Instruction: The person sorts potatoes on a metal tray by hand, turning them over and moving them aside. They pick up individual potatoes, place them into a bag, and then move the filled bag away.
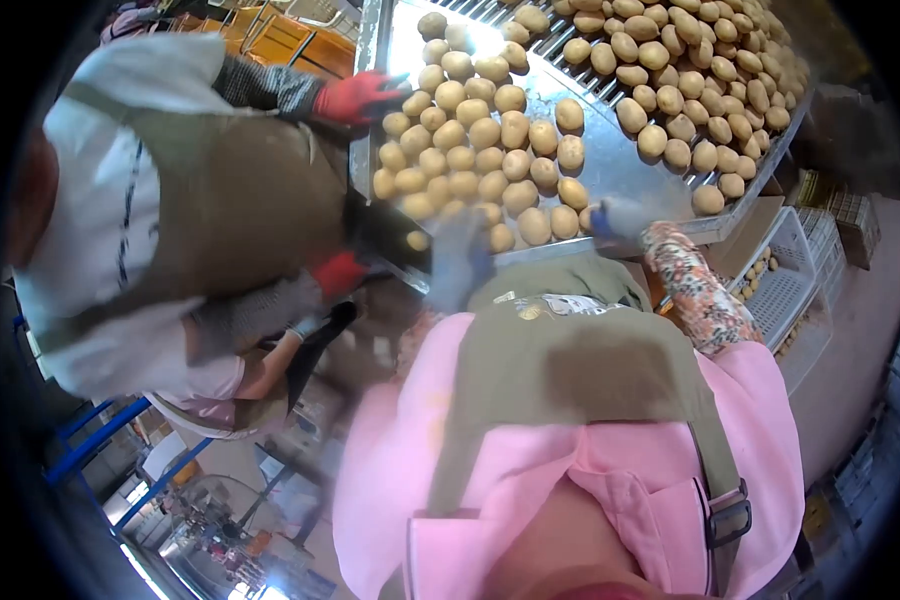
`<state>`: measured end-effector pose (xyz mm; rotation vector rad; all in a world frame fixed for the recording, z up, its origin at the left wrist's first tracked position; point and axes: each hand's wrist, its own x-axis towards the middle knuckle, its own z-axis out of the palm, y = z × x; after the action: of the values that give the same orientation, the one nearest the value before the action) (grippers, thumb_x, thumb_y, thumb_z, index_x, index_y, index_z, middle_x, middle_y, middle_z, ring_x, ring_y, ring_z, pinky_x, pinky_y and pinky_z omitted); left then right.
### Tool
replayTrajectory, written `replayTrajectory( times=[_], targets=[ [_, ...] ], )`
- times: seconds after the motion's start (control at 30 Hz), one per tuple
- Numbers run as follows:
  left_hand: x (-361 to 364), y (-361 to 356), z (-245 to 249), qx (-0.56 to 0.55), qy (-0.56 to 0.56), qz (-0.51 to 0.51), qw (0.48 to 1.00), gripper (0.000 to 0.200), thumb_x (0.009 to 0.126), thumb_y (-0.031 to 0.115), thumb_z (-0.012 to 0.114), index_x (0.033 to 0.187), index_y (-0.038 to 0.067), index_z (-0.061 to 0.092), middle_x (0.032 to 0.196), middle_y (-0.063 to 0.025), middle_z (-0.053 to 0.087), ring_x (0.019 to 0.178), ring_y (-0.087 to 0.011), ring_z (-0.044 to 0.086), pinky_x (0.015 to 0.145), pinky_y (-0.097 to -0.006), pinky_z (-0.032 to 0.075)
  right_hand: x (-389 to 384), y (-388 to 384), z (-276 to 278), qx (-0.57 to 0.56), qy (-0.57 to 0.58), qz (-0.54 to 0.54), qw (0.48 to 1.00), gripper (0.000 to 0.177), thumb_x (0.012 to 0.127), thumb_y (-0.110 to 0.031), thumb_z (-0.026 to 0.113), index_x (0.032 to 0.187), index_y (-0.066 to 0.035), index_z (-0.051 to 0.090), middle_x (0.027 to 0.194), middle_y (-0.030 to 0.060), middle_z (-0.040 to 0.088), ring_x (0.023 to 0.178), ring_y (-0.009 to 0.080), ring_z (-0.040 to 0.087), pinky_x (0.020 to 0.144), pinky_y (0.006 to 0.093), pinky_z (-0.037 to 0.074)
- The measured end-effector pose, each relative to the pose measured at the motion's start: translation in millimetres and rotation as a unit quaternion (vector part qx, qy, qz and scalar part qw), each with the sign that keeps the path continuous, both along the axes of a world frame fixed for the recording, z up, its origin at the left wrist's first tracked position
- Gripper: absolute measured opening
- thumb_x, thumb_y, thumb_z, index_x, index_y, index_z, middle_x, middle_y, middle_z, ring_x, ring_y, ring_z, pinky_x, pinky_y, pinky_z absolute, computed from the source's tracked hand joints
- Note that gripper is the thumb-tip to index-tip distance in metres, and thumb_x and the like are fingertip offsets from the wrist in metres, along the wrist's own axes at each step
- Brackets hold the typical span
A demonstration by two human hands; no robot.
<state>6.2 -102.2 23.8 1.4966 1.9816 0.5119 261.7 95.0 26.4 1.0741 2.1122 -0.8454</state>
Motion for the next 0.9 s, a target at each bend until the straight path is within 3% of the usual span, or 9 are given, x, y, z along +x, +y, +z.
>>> replayTrajectory(
  times=[0.17,0.3,0.33,0.53,0.57,0.63,0.7,0.83,0.9],
  targets=[
    [26.8,1.5,-44.0,-0.068,0.156,-0.074,0.983,0.053,0.089,0.047,0.051,0.137,0.025,0.050,0.156,-0.0133,0.019,0.141,-0.0453,0.014,0.112,-0.0580,0.017,-50.7,-41.9,9.1,0.029,-0.043,-0.041,0.998,0.046,0.088,-0.048,0.052,0.107,-0.009,0.067,0.112,0.0206,0.065,0.106,0.0362,0.062,0.090,0.0424,0.047],
    [30.1,4.0,-33.2,-0.035,0.203,-0.061,0.977,0.052,0.087,0.037,0.056,0.137,0.023,0.049,0.154,-0.0139,0.023,0.139,-0.0422,0.021,0.109,-0.0585,0.020,-8.0,-4.7,-32.0,-0.153,0.407,-0.265,0.861,0.048,0.088,-0.050,0.053,0.108,-0.008,0.067,0.110,0.0092,0.067,0.104,0.0261,0.061,0.093,0.0351,0.043],
    [33.6,3.6,-30.2,0.010,0.213,-0.040,0.976,0.051,0.084,0.030,0.060,0.134,0.020,0.052,0.150,-0.0165,0.028,0.135,-0.0411,0.028,0.107,-0.0583,0.024,-10.7,13.3,94.0,-0.061,0.261,-0.298,0.916,0.048,0.091,-0.047,0.049,0.124,-0.013,0.059,0.109,0.0069,0.067,0.100,0.0242,0.060,0.097,0.0334,0.040],
    [49.2,-8.3,-3.1,0.016,0.083,0.120,0.989,0.048,0.089,0.028,0.056,0.133,0.011,0.049,0.139,-0.0238,0.041,0.130,-0.0410,0.037,0.107,-0.0478,0.031,110.4,145.0,28.1,-0.057,0.649,-0.565,0.507,0.039,0.099,-0.030,0.047,0.130,-0.008,0.052,0.108,0.0065,0.058,0.097,0.0167,0.056,0.083,0.0249,0.048],
    [53.5,-11.8,3.5,0.026,0.058,0.176,0.982,0.047,0.089,0.027,0.056,0.132,0.008,0.050,0.135,-0.0246,0.044,0.126,-0.0416,0.041,0.105,-0.0462,0.034,117.3,153.5,12.9,-0.076,0.651,-0.555,0.513,0.039,0.099,-0.030,0.047,0.130,-0.008,0.052,0.108,0.0065,0.058,0.097,0.0167,0.056,0.083,0.0249,0.048],
    [59.9,-28.9,-4.9,-0.001,0.102,0.218,0.971,0.047,0.089,0.026,0.056,0.132,0.007,0.049,0.136,-0.0242,0.044,0.124,-0.0418,0.043,0.104,-0.0456,0.036,131.8,146.5,-49.2,0.483,0.215,-0.188,0.828,0.055,0.095,-0.038,0.048,0.142,-0.012,0.038,0.137,0.0285,0.043,0.131,0.0436,0.036,0.104,0.0579,0.028],
    [62.3,-50.2,-23.2,-0.079,0.105,0.281,0.951,0.050,0.087,0.023,0.059,0.134,0.008,0.047,0.136,-0.0223,0.045,0.121,-0.0409,0.047,0.103,-0.0436,0.039,102.5,92.5,-51.2,0.412,-0.025,0.041,0.910,0.070,0.091,-0.041,0.052,0.150,-0.017,0.022,0.151,0.0309,0.016,0.135,0.0576,0.018,0.109,0.0639,0.014],
    [82.8,-19.5,45.1,-0.179,0.091,0.335,0.921,0.047,0.085,0.022,0.063,0.129,0.011,0.052,0.131,-0.0214,0.050,0.119,-0.0408,0.050,0.101,-0.0441,0.041,71.8,165.8,80.9,-0.233,0.329,-0.056,0.914,0.042,0.093,-0.015,0.051,0.134,-0.006,0.049,0.129,0.0155,0.055,0.121,0.0240,0.052,0.103,0.0364,0.041],
    [84.0,-41.4,10.1,-0.014,0.232,0.283,0.931,0.044,0.084,0.022,0.064,0.126,0.011,0.055,0.130,-0.0201,0.051,0.114,-0.0402,0.053,0.098,-0.0453,0.044,58.8,230.7,99.6,-0.091,0.479,-0.165,0.858,0.041,0.092,-0.022,0.052,0.132,-0.012,0.052,0.132,0.0160,0.052,0.121,0.0270,0.052,0.103,0.0378,0.041]
  ],
)
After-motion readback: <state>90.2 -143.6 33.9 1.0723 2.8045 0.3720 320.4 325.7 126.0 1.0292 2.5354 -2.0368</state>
